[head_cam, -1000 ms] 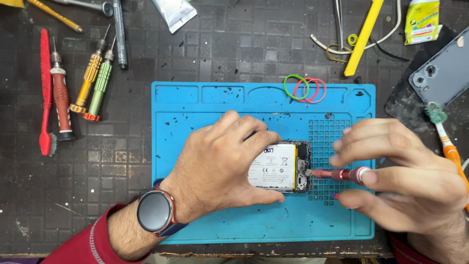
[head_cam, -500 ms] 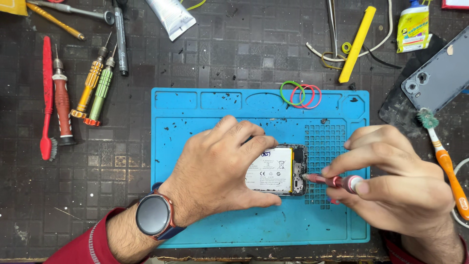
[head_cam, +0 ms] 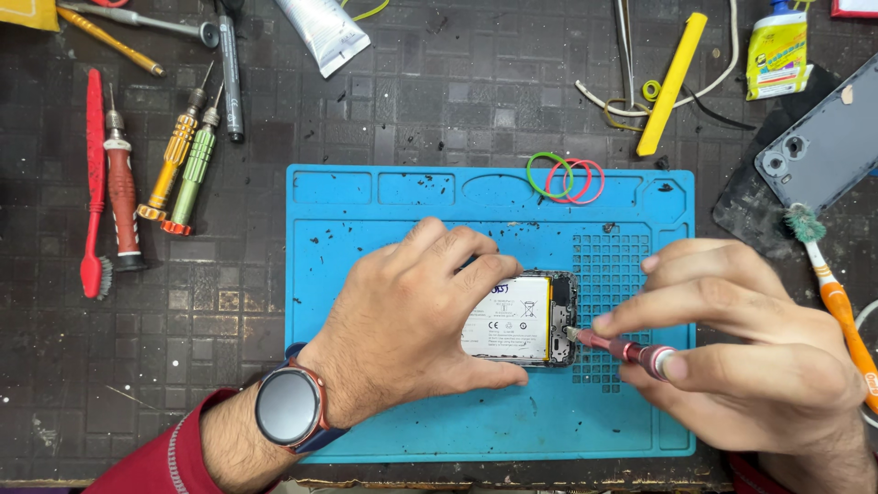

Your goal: The person works on a disassembled smartphone on a blue silicone mat, using a precision screwdriver to scrape and pry old adhesive and battery residue from the phone chassis while holding the frame steady. They work around the battery compartment and edges, then lift the chassis and align the screen assembly back onto the phone body.

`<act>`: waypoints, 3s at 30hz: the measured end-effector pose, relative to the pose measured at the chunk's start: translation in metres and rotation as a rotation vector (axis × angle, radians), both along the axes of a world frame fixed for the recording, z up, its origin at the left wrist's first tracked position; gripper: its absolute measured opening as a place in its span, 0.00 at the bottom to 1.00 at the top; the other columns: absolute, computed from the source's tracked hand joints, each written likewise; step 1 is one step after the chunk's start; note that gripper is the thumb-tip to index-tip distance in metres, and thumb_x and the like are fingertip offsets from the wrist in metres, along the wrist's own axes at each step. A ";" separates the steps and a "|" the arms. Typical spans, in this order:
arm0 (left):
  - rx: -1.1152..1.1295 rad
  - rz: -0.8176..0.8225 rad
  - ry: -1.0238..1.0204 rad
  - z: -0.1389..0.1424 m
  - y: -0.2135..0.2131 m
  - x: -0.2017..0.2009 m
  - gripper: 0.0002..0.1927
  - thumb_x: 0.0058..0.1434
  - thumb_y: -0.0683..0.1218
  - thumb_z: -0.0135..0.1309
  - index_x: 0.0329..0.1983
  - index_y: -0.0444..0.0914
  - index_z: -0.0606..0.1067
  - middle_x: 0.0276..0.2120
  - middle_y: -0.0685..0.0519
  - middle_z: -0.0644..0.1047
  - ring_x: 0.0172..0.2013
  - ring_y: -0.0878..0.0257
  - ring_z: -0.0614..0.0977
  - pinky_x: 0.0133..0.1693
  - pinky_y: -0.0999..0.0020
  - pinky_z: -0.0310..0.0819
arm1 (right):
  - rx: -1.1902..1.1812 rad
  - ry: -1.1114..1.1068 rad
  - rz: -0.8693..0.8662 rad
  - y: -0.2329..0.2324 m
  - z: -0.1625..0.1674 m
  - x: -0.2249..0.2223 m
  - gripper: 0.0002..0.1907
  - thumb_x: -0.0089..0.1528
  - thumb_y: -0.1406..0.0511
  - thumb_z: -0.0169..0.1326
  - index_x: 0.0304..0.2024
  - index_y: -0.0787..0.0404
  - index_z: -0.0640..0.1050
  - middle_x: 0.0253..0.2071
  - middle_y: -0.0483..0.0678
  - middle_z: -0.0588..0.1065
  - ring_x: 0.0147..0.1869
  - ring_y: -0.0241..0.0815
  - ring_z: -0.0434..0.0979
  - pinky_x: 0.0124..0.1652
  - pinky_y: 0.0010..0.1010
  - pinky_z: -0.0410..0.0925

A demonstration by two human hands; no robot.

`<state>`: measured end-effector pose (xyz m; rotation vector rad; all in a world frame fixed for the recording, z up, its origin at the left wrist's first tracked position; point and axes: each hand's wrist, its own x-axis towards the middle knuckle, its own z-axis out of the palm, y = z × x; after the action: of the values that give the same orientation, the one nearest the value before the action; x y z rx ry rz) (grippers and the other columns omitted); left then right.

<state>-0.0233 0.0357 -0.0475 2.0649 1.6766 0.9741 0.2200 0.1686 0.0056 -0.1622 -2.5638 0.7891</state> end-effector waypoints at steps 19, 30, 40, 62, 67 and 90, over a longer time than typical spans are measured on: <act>0.121 0.385 0.053 0.045 -0.008 -0.053 0.06 0.60 0.49 0.62 0.37 0.42 0.82 0.32 0.55 0.78 0.34 0.58 0.82 0.33 0.62 0.75 | -0.120 -0.059 0.184 0.009 0.001 -0.001 0.19 0.49 0.71 0.71 0.28 0.55 0.71 0.41 0.50 0.78 0.41 0.44 0.80 0.40 0.40 0.73; -0.303 0.434 0.332 0.030 -0.009 -0.076 0.06 0.56 0.50 0.61 0.27 0.45 0.83 0.23 0.59 0.80 0.26 0.58 0.82 0.25 0.60 0.73 | -0.157 -0.008 0.183 0.015 -0.014 0.009 0.22 0.51 0.73 0.69 0.37 0.56 0.69 0.43 0.53 0.78 0.40 0.47 0.79 0.39 0.40 0.75; -0.369 0.404 0.357 0.027 -0.009 -0.070 0.06 0.56 0.49 0.60 0.27 0.43 0.82 0.23 0.59 0.80 0.28 0.60 0.83 0.28 0.60 0.75 | -0.176 -0.051 0.126 0.009 -0.009 0.004 0.23 0.51 0.75 0.67 0.39 0.55 0.68 0.43 0.54 0.78 0.42 0.48 0.80 0.39 0.39 0.76; 0.132 0.002 0.097 -0.002 -0.006 -0.005 0.12 0.64 0.51 0.62 0.39 0.40 0.73 0.36 0.53 0.72 0.38 0.57 0.75 0.38 0.62 0.67 | -0.316 -0.057 -0.122 -0.008 -0.022 0.009 0.33 0.58 0.81 0.56 0.52 0.56 0.52 0.40 0.61 0.79 0.43 0.52 0.83 0.42 0.39 0.78; 0.138 0.000 0.105 -0.003 -0.005 -0.005 0.11 0.65 0.50 0.61 0.40 0.40 0.74 0.36 0.54 0.72 0.38 0.58 0.75 0.38 0.63 0.66 | -0.272 -0.052 -0.160 -0.011 -0.024 0.010 0.32 0.58 0.80 0.56 0.49 0.55 0.50 0.43 0.61 0.78 0.45 0.53 0.84 0.45 0.41 0.79; 0.116 -0.014 0.278 -0.008 -0.005 -0.001 0.12 0.64 0.55 0.57 0.36 0.42 0.74 0.31 0.55 0.70 0.36 0.58 0.72 0.35 0.62 0.64 | -0.362 -0.042 -0.247 -0.028 -0.039 0.009 0.13 0.60 0.76 0.57 0.46 0.70 0.71 0.49 0.56 0.80 0.55 0.45 0.84 0.56 0.34 0.78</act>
<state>-0.0242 0.0306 -0.0558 2.3781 1.7700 0.8273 0.2295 0.1405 -0.0334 -0.6009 -2.3539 1.1515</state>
